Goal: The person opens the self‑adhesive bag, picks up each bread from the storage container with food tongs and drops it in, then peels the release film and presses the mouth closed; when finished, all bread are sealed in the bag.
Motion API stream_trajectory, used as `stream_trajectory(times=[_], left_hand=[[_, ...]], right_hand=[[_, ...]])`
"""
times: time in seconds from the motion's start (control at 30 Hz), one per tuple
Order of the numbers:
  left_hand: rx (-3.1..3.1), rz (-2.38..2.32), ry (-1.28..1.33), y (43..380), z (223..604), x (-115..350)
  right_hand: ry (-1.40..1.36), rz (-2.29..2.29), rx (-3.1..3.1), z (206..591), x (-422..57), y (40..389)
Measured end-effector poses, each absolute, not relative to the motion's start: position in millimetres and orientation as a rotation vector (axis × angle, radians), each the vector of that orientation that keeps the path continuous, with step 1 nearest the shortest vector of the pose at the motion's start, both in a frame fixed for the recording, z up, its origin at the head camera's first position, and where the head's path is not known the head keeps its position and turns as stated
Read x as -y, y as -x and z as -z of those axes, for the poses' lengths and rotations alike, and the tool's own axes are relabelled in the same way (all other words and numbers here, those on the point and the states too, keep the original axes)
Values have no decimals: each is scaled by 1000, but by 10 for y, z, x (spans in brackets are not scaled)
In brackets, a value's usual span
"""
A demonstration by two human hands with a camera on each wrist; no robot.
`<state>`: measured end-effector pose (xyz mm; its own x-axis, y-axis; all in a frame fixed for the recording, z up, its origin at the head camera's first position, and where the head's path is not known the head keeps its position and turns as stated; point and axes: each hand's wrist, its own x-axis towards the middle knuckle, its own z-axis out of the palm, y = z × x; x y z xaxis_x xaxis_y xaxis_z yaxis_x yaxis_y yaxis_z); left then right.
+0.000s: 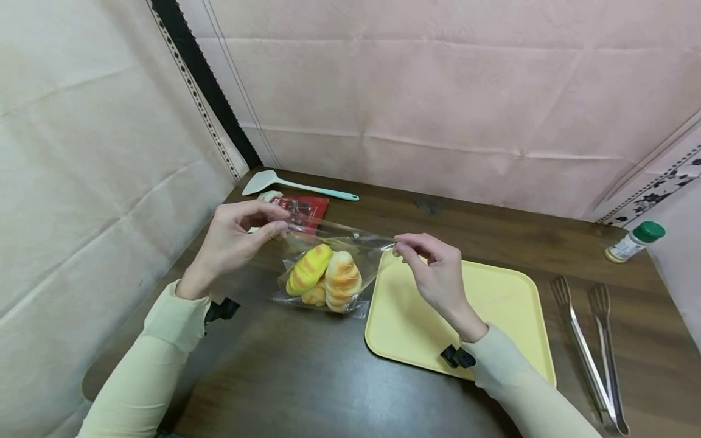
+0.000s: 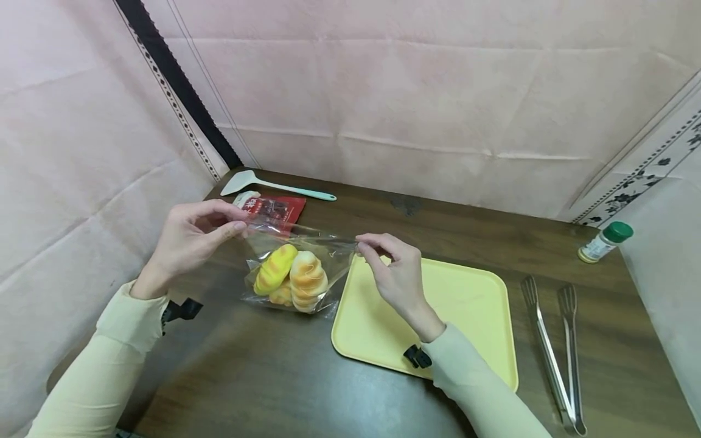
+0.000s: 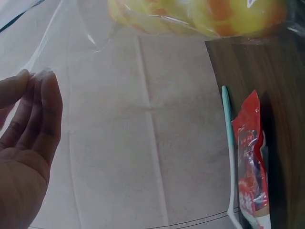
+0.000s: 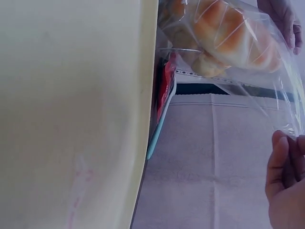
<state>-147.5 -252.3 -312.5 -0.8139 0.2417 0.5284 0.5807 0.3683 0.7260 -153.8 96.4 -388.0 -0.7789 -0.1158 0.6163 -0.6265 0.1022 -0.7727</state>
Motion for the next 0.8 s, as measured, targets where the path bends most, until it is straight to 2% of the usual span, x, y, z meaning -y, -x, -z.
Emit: stream_trajectory(times=[0.37,0.8], left_hand=[[2255,1490,792,1503,3177,2614],[2267,1565,723,1535,3190,2647]], right_hand=[[-924,-1554,1798,3934,-987,1552],[-1042,-1251,1784,3923,-1019,1584]])
